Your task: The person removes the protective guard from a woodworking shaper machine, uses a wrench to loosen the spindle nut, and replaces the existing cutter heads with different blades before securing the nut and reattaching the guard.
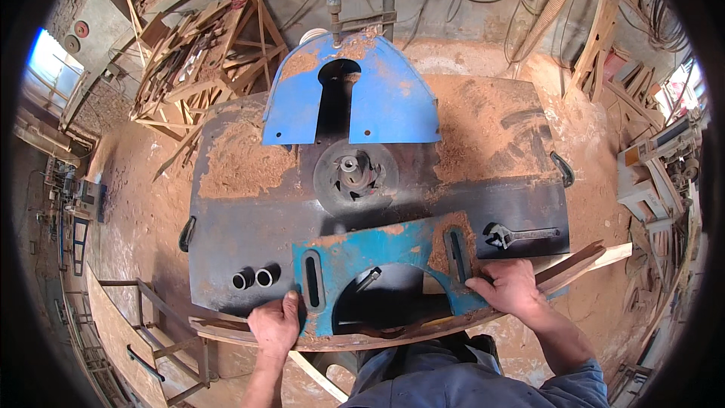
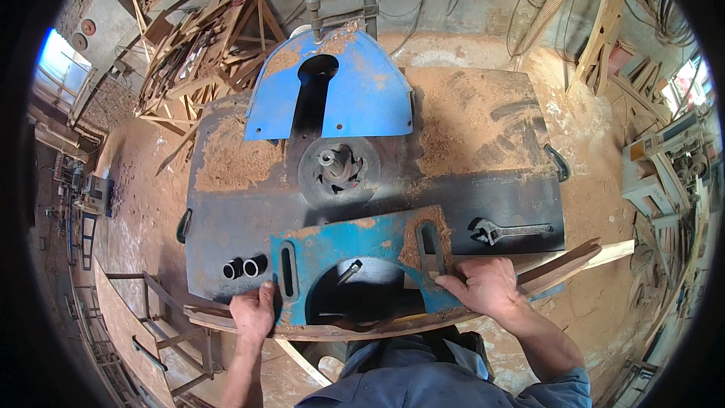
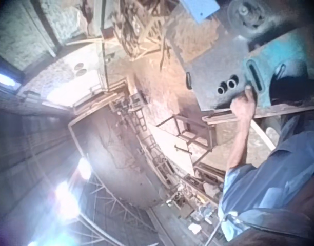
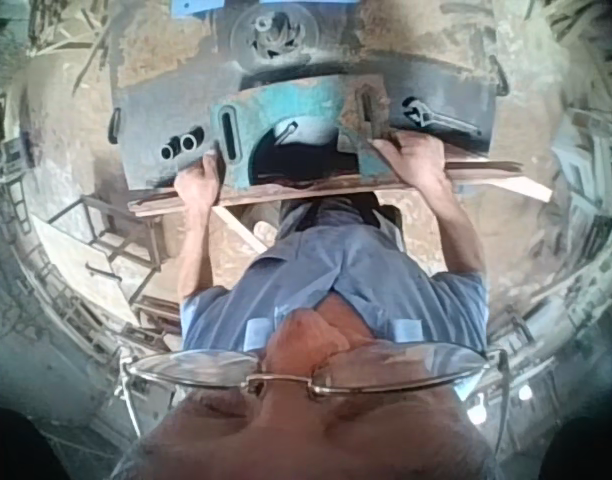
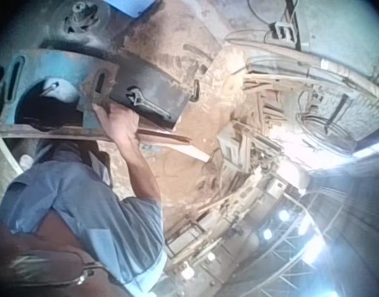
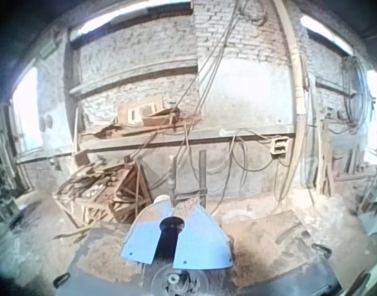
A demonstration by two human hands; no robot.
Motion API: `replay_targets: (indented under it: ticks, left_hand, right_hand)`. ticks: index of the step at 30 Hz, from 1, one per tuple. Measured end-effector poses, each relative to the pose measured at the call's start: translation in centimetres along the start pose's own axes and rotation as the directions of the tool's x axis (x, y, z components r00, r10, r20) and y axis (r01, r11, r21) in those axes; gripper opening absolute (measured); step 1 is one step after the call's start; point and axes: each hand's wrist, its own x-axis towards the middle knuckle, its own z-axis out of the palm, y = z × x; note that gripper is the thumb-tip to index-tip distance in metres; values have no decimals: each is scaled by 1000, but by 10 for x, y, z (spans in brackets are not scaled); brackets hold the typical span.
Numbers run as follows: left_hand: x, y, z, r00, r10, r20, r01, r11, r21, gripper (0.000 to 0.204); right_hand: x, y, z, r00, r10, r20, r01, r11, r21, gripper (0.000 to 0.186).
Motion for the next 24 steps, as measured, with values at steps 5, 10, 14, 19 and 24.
replay_targets:
  ticks: [5, 10, 14, 19, 24]
  left_hand:
    - [50, 13, -29, 997, 65, -45, -63, 998, 29, 53]
    - [109, 13, -34, 987, 121, -103, -114, 991, 69, 50]
    - [147, 13, -28, 991, 95, -91, -89, 994, 65, 51]
    - [172, 14, -21, 999, 32, -15, -31, 997, 65, 53]
    - [194, 12, -5, 1000, 18, 0, -18, 999, 40, 52]
  right_hand:
    - [25, -17, -19, 991, 42, -125, -31, 996, 82, 50]
    - [77, -21, -2, 961, 40, -274, -1, 990, 144, 52]
    - [105, -22, 4, 957, 55, -284, -22, 993, 118, 53]
    - [126, -24, 8, 961, 139, -238, -112, 986, 124, 56]
    - [148, -24, 8, 963, 206, -175, -189, 976, 106, 57]
